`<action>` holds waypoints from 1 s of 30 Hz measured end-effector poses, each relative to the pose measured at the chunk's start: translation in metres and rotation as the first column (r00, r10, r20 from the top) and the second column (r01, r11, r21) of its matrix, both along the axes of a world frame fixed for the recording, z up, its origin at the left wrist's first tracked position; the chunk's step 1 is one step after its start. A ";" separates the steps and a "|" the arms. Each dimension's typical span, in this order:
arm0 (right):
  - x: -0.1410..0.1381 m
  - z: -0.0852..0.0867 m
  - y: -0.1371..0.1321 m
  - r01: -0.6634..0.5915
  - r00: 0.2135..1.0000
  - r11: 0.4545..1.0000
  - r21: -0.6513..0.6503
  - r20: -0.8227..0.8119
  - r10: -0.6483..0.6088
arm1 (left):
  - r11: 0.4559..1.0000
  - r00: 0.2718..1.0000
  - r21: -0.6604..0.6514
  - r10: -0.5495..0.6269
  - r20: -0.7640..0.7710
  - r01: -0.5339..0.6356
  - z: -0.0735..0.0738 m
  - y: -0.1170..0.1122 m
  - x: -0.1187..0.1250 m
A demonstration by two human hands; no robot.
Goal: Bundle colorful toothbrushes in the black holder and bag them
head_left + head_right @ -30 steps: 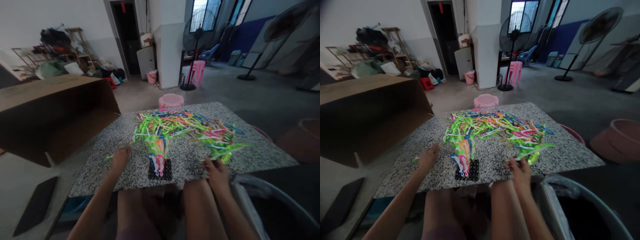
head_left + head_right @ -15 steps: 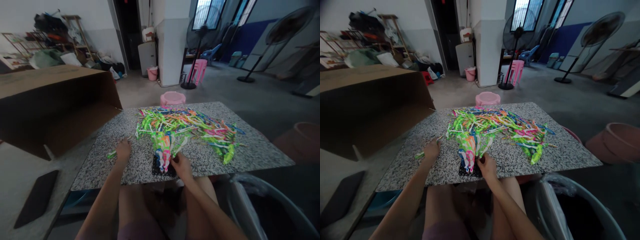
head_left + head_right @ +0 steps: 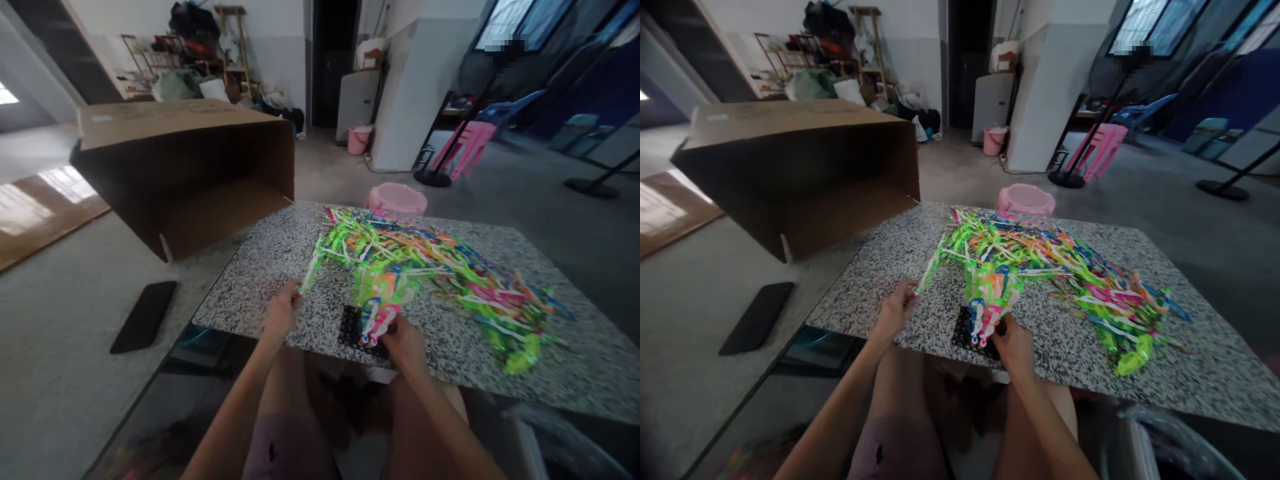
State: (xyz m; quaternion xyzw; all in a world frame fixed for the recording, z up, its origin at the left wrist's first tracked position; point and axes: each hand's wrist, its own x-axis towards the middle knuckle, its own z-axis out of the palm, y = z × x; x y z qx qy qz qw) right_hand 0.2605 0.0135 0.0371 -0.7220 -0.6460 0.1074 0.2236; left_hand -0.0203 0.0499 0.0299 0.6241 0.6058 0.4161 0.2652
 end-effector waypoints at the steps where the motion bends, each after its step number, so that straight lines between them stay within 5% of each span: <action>1: 0.001 -0.001 0.000 -0.002 1.000 1.000 0.007 -0.004 0.002 | 1.000 0.984 0.003 -0.007 0.178 0.006 -0.004 -0.006 0.014; 4: 0.004 0.000 -0.001 -0.001 1.000 1.000 0.001 -0.015 0.001 | 0.998 0.814 0.044 -0.067 0.576 0.052 -0.014 -0.019 0.057; 7: 0.003 0.003 -0.001 0.006 1.000 1.000 -0.011 -0.024 -0.006 | 0.983 0.756 0.103 -0.184 0.628 0.153 -0.021 -0.019 0.089; 15: -0.001 0.005 -0.001 0.023 0.999 1.000 -0.011 -0.031 -0.023 | 0.946 0.932 0.151 -0.313 0.181 0.288 -0.019 -0.006 0.100; 22: -0.001 0.009 0.002 -0.019 0.997 0.999 -0.038 -0.071 0.016 | 0.916 0.870 -0.026 -0.388 -0.305 0.399 -0.016 -0.004 0.100; 30: -0.002 0.010 0.001 -0.021 0.999 1.000 -0.018 -0.040 0.021 | 0.921 0.881 0.010 -0.368 -0.295 0.389 -0.016 -0.006 0.099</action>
